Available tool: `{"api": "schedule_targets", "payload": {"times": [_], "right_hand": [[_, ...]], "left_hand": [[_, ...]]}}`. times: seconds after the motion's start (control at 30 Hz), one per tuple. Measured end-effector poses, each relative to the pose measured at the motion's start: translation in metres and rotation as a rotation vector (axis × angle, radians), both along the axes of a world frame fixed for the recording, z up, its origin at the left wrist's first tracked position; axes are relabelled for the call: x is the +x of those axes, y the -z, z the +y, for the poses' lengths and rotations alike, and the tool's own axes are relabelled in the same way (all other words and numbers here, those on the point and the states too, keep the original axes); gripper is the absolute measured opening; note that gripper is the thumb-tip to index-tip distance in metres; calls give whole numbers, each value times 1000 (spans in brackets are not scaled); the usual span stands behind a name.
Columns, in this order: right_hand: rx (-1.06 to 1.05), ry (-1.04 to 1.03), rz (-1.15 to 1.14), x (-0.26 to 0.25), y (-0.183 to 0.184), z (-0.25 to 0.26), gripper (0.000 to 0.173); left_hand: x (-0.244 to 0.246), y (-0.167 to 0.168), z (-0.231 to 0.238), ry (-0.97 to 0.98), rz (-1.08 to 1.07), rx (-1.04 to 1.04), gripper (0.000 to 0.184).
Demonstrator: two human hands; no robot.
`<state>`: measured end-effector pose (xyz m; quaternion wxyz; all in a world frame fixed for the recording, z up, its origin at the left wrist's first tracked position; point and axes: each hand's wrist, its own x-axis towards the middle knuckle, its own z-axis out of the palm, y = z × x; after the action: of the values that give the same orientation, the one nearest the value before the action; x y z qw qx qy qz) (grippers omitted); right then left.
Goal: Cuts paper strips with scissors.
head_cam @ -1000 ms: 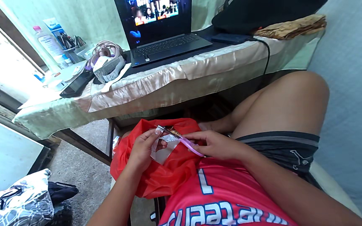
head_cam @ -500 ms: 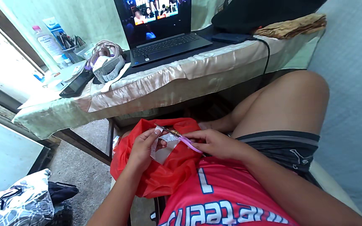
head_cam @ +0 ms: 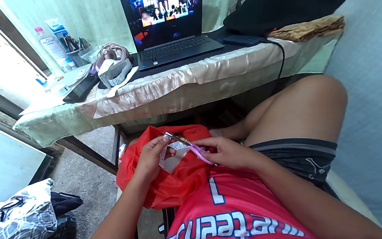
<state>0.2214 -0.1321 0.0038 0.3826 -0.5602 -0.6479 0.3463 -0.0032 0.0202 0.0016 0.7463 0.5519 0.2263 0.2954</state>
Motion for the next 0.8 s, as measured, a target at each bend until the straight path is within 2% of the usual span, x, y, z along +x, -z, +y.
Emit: {"api": "schedule_targets", "payload": {"times": [0.33,0.53,0.8], "right_hand": [[-35,43,-80,1,-1,0,34],[-10,9,-12,-1,-1,-1,41],[-7,34,-73,1,1,0,39]], "left_hand": [[0,0,-1,-2,-8,2,28],[0,0,-1,3,-9,2,27],[0,0,-1,0,-2,24,28]]}}
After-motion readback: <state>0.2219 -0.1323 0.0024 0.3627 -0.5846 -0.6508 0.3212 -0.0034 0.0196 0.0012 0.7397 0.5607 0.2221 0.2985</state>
